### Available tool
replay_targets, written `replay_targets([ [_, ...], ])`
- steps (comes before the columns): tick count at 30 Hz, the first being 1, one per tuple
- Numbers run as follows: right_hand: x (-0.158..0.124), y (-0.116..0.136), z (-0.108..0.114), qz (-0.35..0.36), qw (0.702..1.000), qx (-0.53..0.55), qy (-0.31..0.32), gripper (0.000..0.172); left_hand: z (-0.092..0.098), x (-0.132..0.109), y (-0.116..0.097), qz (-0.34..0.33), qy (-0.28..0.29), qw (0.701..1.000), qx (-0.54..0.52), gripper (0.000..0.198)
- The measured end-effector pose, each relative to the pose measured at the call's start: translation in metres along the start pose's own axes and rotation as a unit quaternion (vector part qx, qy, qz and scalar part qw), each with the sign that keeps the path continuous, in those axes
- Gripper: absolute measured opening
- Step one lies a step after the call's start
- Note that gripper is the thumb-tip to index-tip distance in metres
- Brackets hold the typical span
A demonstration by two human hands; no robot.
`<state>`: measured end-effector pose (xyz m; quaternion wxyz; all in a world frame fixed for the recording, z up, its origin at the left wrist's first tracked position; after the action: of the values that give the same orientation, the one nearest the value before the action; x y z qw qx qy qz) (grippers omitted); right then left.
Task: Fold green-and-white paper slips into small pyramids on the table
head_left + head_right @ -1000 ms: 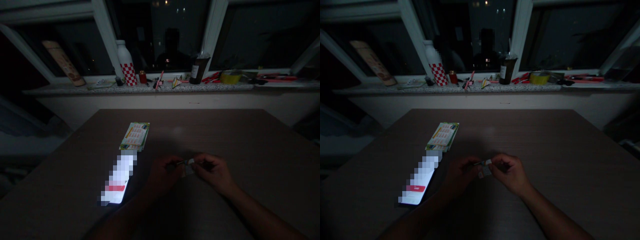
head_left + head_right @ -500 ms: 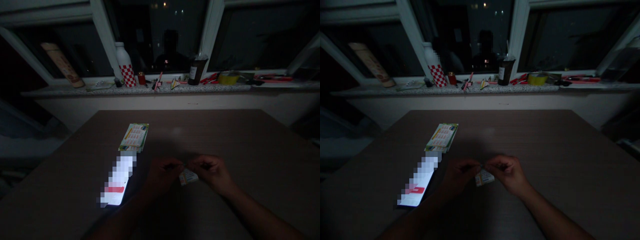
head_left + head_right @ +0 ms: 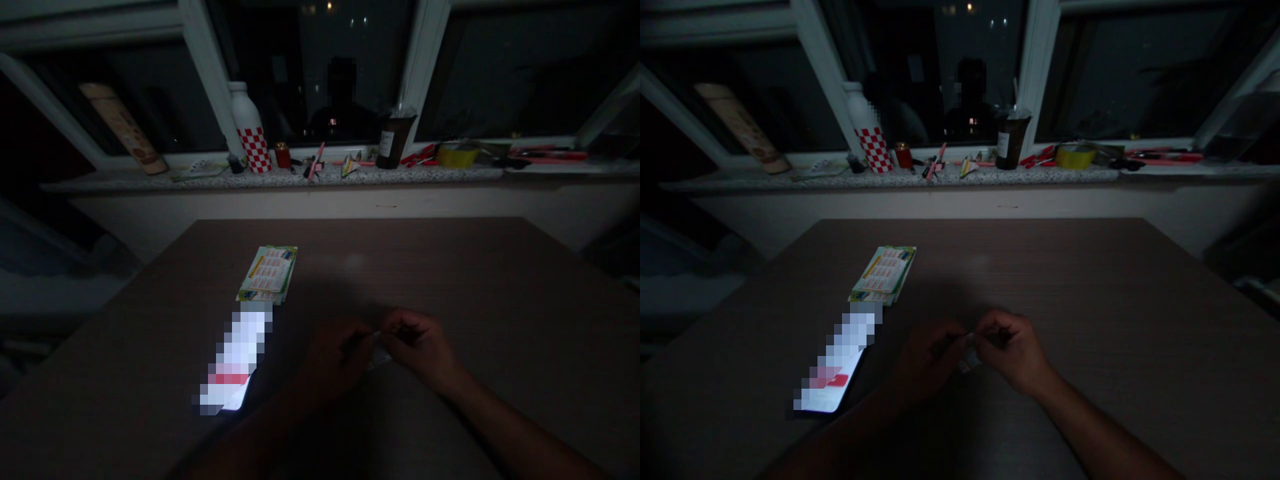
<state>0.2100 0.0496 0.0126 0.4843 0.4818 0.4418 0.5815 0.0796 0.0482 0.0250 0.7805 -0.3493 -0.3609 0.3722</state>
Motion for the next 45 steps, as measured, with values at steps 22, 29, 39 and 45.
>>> replay_targets([
  [22,0.001,-0.016,-0.007,-0.101,0.992,-0.037,0.067,0.013,0.014,-0.004,0.015,0.047,-0.144,0.986,-0.068,0.023],
  [29,0.005,-0.008,0.001,0.004,0.997,-0.071,0.026,0.006,0.021,-0.002,0.045,0.15,-0.175,0.953,-0.196,0.021],
  [39,-0.009,0.025,-0.008,0.255,0.947,-0.189,0.053,0.02,0.0,-0.004,0.059,0.21,-0.112,0.939,-0.249,0.023],
  [45,-0.005,0.025,0.007,0.199,0.964,-0.178,0.001,0.014,0.026,-0.004,0.015,-0.033,-0.076,0.995,-0.058,0.028],
])
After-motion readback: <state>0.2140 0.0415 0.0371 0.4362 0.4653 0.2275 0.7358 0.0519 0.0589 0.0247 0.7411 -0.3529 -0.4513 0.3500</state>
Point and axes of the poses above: each hand's wrist, its own x-axis towards the middle knuckle, its own z-axis out of the back of the hand, y = z × x, the point moved 8 cm from there along x, towards the middle knuckle, and after that the axes turned 6 degrees about -z, right-handed, at the moved point
